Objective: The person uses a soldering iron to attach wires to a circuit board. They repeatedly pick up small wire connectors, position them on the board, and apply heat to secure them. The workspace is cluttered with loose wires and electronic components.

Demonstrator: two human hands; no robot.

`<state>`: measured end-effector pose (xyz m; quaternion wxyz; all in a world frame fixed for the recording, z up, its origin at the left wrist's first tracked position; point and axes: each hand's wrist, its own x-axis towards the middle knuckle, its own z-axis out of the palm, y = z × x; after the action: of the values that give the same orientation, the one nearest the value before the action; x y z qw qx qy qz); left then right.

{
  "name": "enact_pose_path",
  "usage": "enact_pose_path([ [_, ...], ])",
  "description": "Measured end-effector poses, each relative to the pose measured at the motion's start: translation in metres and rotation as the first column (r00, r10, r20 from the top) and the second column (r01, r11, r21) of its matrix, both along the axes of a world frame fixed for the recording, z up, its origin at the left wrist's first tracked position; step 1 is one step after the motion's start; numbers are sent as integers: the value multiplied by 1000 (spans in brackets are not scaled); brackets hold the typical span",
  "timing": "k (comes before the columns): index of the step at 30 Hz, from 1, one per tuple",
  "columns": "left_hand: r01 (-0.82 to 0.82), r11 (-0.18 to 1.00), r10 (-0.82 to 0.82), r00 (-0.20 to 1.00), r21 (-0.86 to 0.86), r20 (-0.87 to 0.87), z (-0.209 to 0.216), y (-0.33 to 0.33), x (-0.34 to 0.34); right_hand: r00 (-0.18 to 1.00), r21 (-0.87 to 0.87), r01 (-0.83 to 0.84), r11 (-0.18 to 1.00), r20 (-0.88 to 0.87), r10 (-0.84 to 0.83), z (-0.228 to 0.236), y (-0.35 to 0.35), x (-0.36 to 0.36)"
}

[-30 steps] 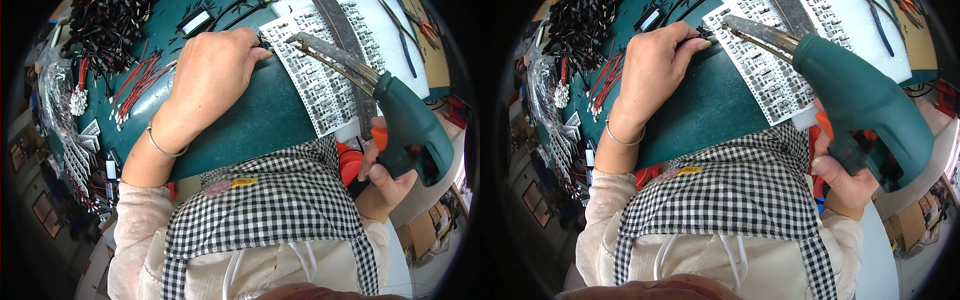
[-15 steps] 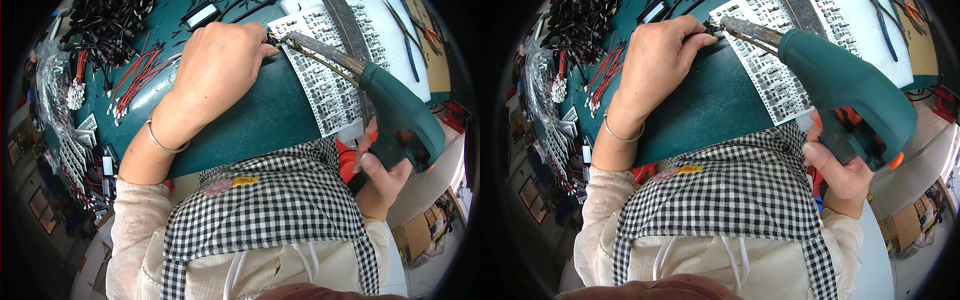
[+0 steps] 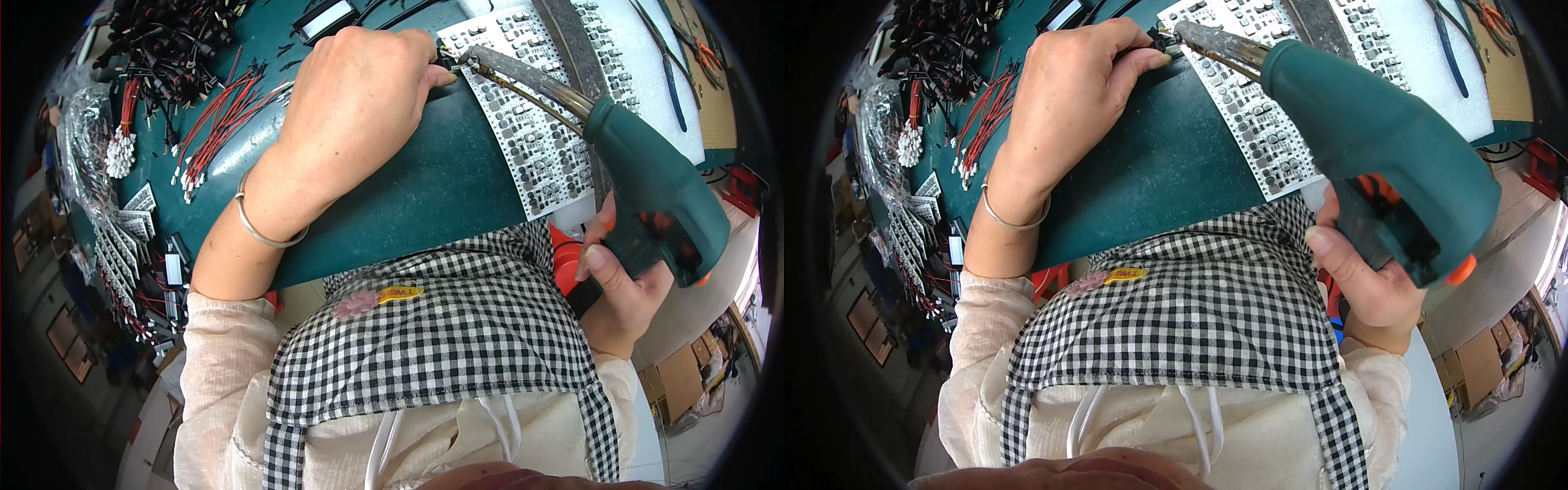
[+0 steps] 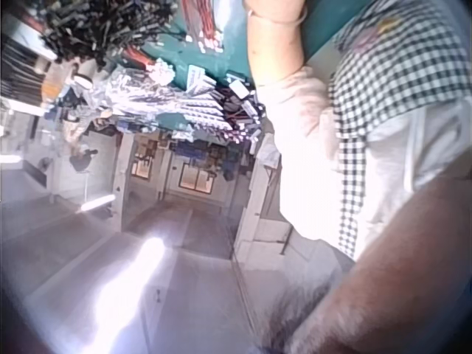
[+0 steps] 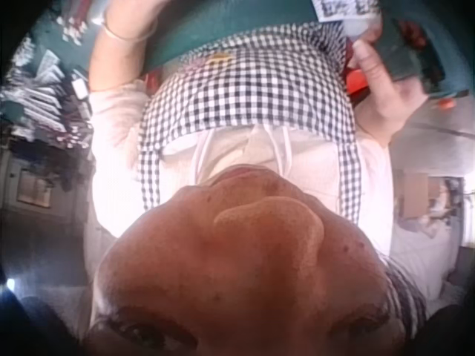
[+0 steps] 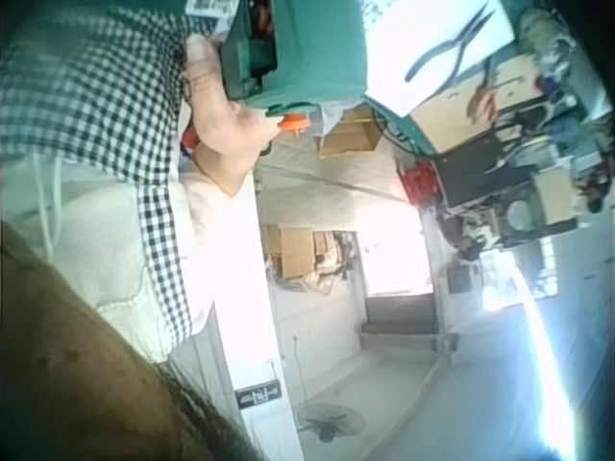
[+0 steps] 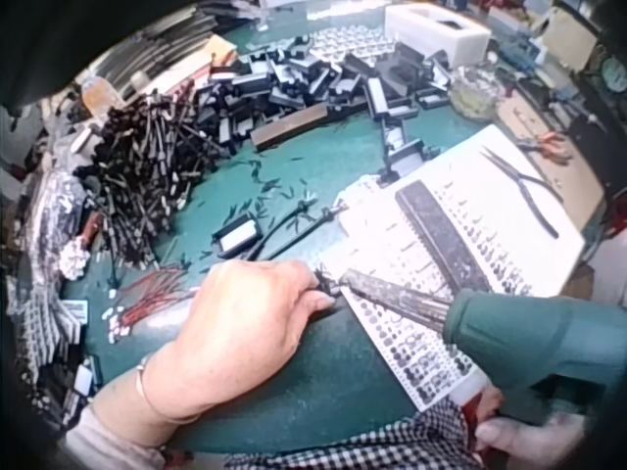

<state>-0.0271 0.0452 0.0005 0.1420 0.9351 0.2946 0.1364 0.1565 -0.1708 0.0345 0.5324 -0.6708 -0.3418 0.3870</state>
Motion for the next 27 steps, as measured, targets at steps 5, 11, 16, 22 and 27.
enact_pose_path([
  [5,-12,1000,12,1000,13,-13,0,-1,-2,999,24,30,999,-43,-29,4,7,0],
  [11,-1,1000,2,999,-22,43,3,-3,0,993,95,85,992,-90,-77,12,14,2],
  [16,-8,1000,8,999,-26,31,4,-3,0,993,90,109,990,-62,-104,13,17,-2],
  [22,-14,1000,15,1000,-19,24,4,-2,1,994,102,81,992,-75,-73,11,9,6],
  [27,17,999,-14,996,-27,87,-2,3,0,993,112,102,988,-77,-94,12,4,3],
])
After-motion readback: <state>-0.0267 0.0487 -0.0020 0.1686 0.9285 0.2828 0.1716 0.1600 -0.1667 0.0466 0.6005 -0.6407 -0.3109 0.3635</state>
